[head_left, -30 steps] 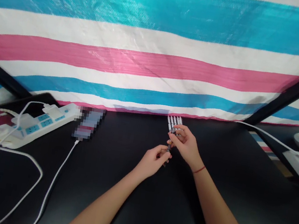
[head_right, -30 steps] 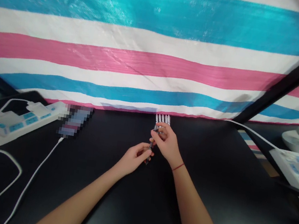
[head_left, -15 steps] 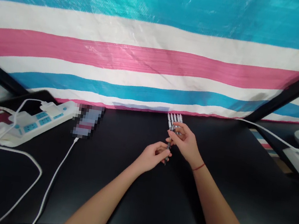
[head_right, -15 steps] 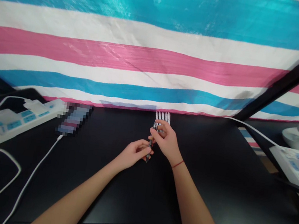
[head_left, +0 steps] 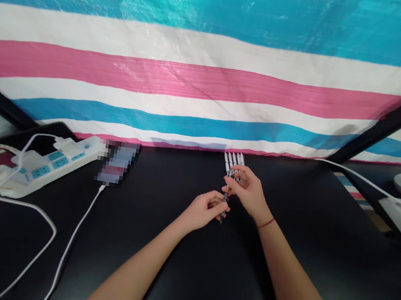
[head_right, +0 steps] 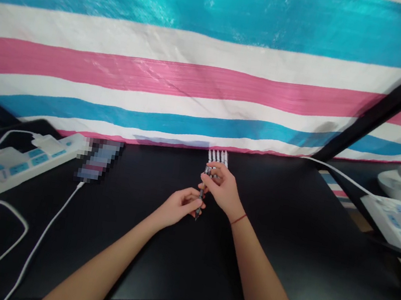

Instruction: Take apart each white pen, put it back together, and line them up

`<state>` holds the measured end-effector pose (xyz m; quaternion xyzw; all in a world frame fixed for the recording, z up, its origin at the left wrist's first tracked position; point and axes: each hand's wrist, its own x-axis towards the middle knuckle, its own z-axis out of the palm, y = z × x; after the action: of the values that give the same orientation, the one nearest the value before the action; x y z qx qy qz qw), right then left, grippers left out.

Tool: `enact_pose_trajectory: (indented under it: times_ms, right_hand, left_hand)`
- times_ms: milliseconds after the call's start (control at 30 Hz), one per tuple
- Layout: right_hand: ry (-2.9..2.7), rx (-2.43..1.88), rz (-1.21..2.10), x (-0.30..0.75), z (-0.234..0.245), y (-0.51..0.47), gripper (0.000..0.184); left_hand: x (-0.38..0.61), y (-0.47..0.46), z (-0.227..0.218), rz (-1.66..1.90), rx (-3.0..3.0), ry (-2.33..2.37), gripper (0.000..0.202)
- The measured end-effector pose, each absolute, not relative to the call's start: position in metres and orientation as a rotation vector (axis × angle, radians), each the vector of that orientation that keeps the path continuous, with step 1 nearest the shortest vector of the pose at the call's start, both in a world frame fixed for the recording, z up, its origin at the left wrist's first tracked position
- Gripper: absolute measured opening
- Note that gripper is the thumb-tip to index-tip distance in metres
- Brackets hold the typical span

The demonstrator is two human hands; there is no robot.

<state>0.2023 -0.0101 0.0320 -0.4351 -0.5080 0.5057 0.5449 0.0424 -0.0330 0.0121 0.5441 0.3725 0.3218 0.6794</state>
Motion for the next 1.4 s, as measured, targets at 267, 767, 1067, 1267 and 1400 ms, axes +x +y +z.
enact_pose_trajectory:
  times_ms: [267,767,1067,1267,1400]
  right_hand:
    - [-1.21,-1.04,1.204,0.2039,0.0313,-0.0095,0.042]
    - [-1.188,-1.039,1.206,0.2041,0.0315,-0.0096,0.046]
    - [-1.198,-1.02,1.169,0.2043,0.0311,-0.0096,0.047]
    - [-1.201,-1.028,1.185,0.2051,0.0336,-0.0104,0.047]
    - [-1.207,-1.022,1.177,0.2056,0.0331,-0.0103,0.046]
  left_hand:
    - [0.0416,-0.0327,0.0139,0.699,1.213,0.842,0.045]
    - [0.0405,-0.0322,0.012,0.705,1.217,0.824,0.043]
    - [0.0408,-0.0319,0.0112,0.707,1.2,0.815,0.044]
    - [0.0409,-0.0322,0.012,0.71,1.193,0.822,0.043]
    - [0.0409,-0.0321,0.0121,0.705,1.201,0.823,0.044]
